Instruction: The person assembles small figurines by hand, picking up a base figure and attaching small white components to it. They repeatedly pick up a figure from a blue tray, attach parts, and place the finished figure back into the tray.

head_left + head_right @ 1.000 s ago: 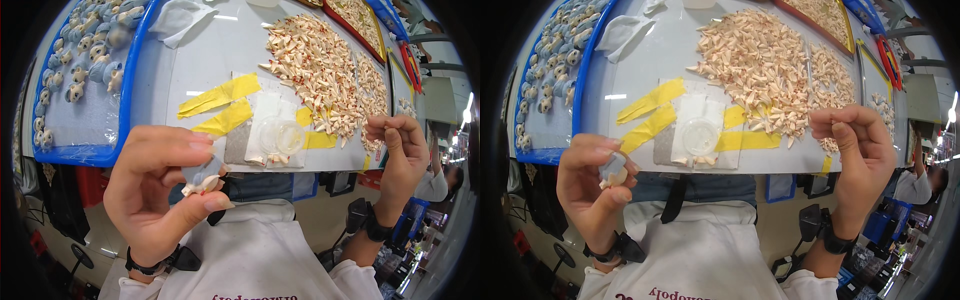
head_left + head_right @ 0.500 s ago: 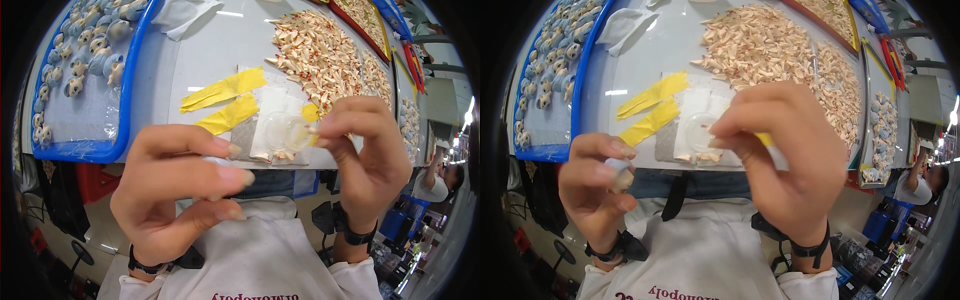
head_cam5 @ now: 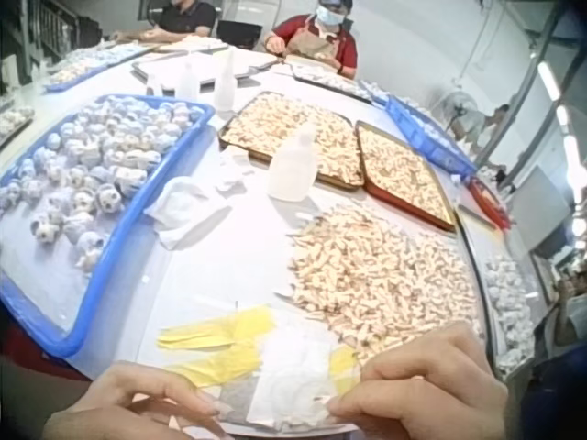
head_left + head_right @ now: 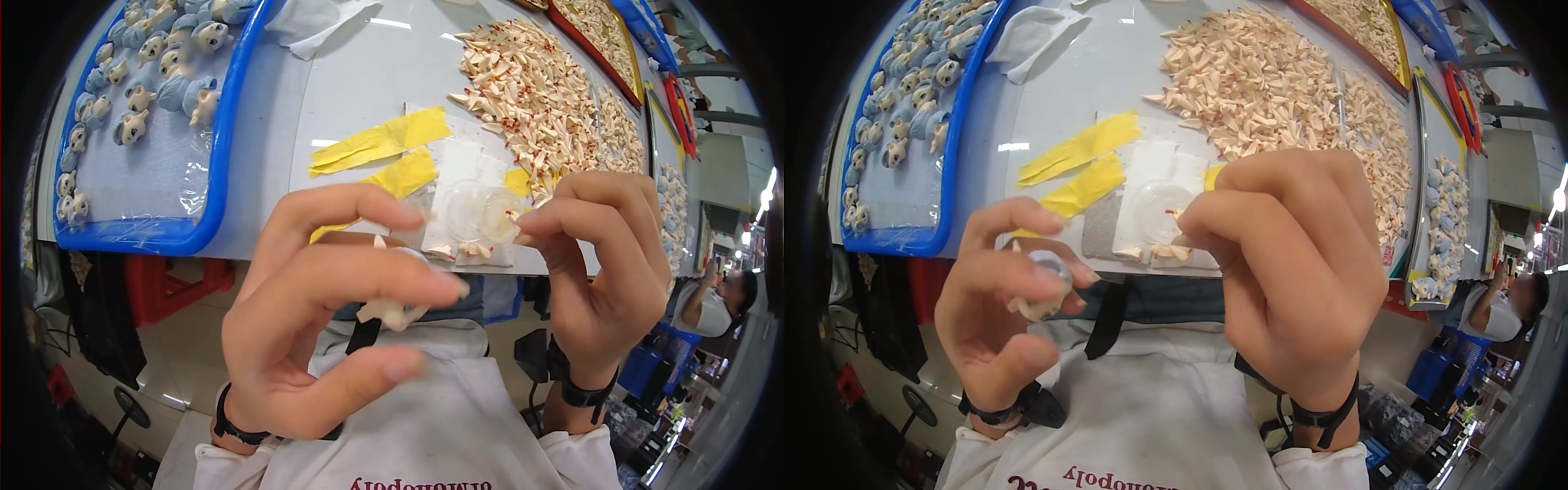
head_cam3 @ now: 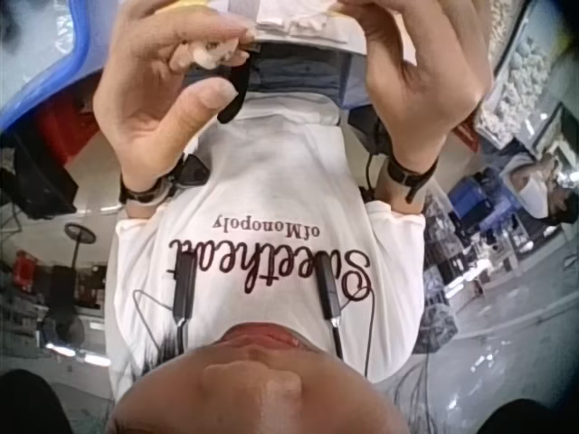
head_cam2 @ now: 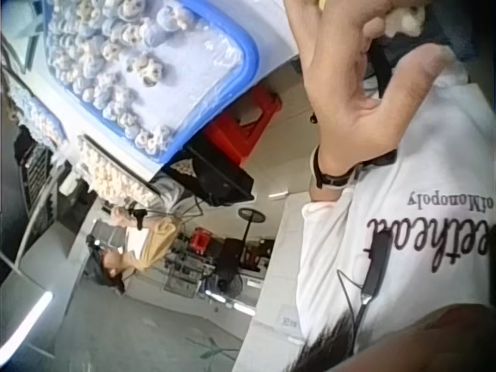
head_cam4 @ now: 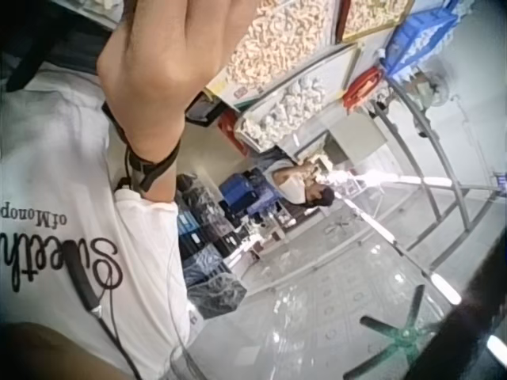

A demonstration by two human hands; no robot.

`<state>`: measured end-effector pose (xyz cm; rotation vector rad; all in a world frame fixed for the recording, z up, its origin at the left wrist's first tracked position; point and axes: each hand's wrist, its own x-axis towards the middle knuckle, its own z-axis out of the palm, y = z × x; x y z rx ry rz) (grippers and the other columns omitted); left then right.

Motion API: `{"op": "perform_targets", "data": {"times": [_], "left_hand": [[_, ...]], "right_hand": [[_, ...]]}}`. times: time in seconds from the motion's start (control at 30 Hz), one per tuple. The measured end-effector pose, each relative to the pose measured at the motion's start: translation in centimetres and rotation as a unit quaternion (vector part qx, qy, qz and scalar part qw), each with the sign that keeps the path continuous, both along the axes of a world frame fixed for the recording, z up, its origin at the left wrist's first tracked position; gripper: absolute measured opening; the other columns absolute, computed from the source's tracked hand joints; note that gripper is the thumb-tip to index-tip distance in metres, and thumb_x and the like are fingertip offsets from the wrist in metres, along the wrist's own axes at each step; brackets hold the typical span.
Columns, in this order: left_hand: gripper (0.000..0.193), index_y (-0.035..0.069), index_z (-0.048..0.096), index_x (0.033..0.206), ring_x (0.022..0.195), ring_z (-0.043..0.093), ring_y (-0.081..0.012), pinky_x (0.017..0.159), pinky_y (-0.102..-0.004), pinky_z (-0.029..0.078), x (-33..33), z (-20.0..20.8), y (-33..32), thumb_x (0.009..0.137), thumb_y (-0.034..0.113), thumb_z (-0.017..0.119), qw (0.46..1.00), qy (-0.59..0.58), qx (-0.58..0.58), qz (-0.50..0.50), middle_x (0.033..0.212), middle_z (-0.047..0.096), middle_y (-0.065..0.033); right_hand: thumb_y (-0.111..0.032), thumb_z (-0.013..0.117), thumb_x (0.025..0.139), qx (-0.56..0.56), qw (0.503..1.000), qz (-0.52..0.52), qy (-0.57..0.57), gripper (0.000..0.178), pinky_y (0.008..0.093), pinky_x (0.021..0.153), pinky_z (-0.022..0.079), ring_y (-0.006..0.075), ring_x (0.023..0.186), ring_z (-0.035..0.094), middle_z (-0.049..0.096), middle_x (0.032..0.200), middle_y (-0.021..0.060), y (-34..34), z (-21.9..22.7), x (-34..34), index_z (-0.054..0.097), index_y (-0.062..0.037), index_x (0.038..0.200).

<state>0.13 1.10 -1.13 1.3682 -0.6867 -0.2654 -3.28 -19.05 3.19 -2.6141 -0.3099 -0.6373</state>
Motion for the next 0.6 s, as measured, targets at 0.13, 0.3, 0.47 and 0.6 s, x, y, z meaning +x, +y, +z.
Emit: {"op": "perform_targets", "data": {"times": [0.13,0.3,0.47,0.6], "left_hand": [[0.035,-0.001,0.049,0.100,0.080,0.058,-0.0215,0.063,-0.0262,0.051,-1.0,0.6,-0.5,0.076,0.018,0.065,0.991,0.128,-0.038,0.022,0.103,0.044,-0.0184],[0.046,-0.001,0.048,0.099,0.079,0.058,-0.0222,0.061,-0.0278,0.050,-1.6,0.6,-1.7,0.071,0.028,0.071,0.979,0.173,-0.064,0.092,0.090,0.052,-0.0143],[0.047,0.000,0.048,0.097,0.079,0.057,-0.0210,0.064,-0.0274,0.047,-1.9,1.2,-2.6,0.070,0.030,0.072,0.971,0.200,-0.063,0.115,0.088,0.053,-0.0139],[0.048,0.000,0.048,0.095,0.077,0.055,-0.0173,0.064,-0.0260,0.046,-1.9,0.2,-2.2,0.069,0.032,0.073,0.977,0.175,-0.088,0.082,0.089,0.053,-0.0134]], "right_hand": [[0.008,0.064,0.061,0.041,0.999,-0.008,0.005,0.017,0.0254,0.063,0.037,0.0170,0.069,0.049,0.054,0.077,0.0083,-0.1,-0.4,-0.3,0.058,-0.0007,0.074],[-0.001,0.064,0.071,0.223,0.973,0.047,0.037,0.014,0.0216,0.063,0.037,0.0131,0.070,0.046,0.051,0.083,0.0109,0.3,0.0,-1.1,0.055,0.0011,0.081],[-0.005,0.064,0.075,0.307,0.939,0.082,0.132,0.013,0.0187,0.063,0.037,0.0106,0.070,0.045,0.047,0.080,0.0100,2.2,0.8,-2.0,0.054,-0.0025,0.082],[-0.001,0.062,0.074,0.276,0.941,0.129,0.148,0.011,0.0194,0.061,0.038,0.0113,0.068,0.045,0.046,0.078,0.0082,2.1,1.0,-1.9,0.055,-0.0044,0.082]]}}
